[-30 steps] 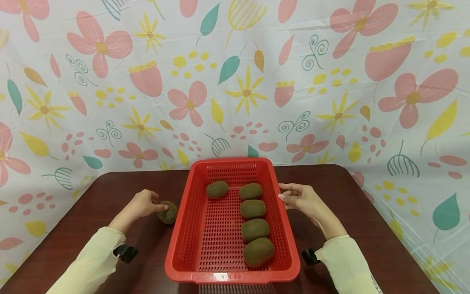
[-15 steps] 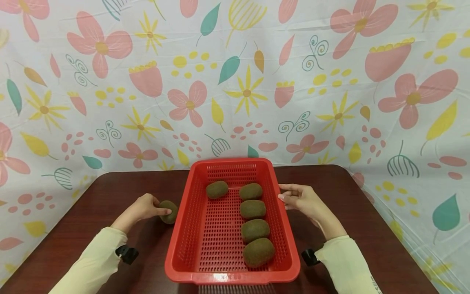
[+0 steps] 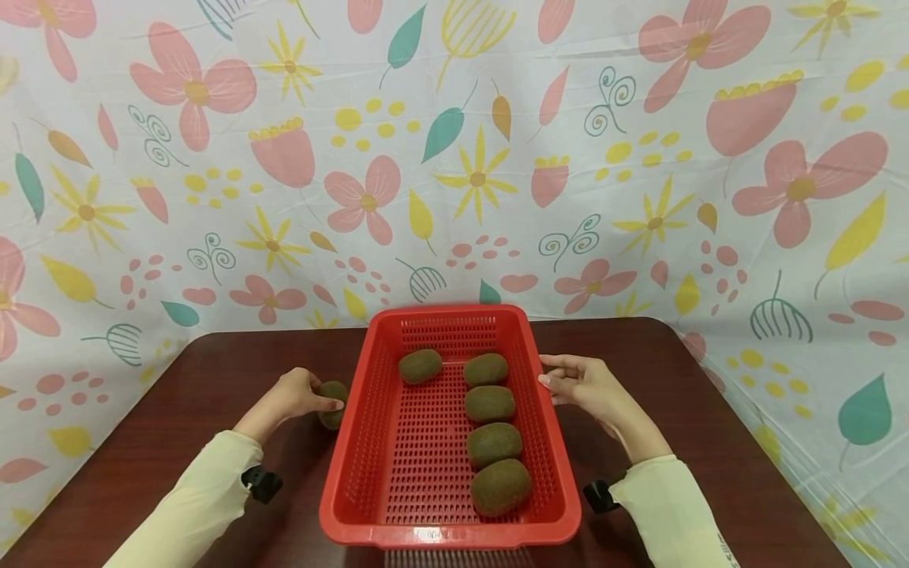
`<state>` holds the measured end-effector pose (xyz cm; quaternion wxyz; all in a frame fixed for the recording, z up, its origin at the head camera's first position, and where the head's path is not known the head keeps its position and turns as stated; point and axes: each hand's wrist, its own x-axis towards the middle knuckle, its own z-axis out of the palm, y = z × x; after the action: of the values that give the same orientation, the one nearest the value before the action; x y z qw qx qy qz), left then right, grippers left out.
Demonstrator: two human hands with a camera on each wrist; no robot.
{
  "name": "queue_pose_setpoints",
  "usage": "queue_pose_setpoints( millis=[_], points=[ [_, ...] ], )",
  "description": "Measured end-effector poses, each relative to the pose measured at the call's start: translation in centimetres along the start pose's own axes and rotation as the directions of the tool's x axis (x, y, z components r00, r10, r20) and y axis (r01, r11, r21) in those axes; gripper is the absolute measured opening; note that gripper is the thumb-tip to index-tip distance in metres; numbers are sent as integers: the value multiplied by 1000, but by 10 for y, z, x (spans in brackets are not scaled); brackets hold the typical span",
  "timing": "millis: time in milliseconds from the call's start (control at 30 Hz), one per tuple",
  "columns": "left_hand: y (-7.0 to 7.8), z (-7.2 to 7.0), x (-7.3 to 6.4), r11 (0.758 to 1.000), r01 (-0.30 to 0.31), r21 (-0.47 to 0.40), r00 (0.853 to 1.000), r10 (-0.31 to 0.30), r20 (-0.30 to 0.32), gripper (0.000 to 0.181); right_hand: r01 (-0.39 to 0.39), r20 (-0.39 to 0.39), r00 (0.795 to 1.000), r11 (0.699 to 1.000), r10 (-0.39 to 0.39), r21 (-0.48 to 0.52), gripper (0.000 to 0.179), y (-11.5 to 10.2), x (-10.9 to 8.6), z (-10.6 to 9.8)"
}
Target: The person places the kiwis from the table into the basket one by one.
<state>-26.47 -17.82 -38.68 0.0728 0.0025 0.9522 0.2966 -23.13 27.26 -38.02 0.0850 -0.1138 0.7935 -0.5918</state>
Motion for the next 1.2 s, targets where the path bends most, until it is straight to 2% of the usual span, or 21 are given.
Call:
queue_pose_setpoints(
  millis=[133, 233, 367, 467, 700, 767, 933, 1200],
  points=[
    [2, 2, 2, 1000, 1, 8, 1000, -1, -2, 38, -1, 2, 1000, 1000, 1, -2, 58, -1, -1, 0],
    [3, 4, 3, 1000, -2, 8, 1000, 2, -2, 51, -2, 2, 1000, 1000, 2, -2, 58, -1, -1, 0],
    [4, 7, 5, 999, -38, -1, 999, 38, -4, 67, -3, -2, 1000, 1000, 3, -4, 58, -2, 0, 1],
    [5, 9, 6, 998, -46, -42, 999, 46, 10, 65, -6, -2, 1000, 1000, 6, -3, 59, -2, 0, 1],
    [7, 11, 7, 991, -20, -129, 999, 24, 30, 66, -7, -1, 1000, 1000, 7, -2, 59, -2, -1, 0],
    [9, 11, 7, 991, -14, -133, 999, 18, 28, 62, -5, -2, 1000, 1000, 5, 2, 58, -2, -1, 0],
    [9, 9, 8, 990, 7, -139, 999, -2, 38, 37, -5, -1, 1000, 1000, 5, 9, 58, -3, 0, 0],
    [6, 8, 9, 977, -11, -212, 996, 31, 88, 30, -9, 0, 1000, 1000, 9, -5, 57, -2, 0, 0]
  ],
)
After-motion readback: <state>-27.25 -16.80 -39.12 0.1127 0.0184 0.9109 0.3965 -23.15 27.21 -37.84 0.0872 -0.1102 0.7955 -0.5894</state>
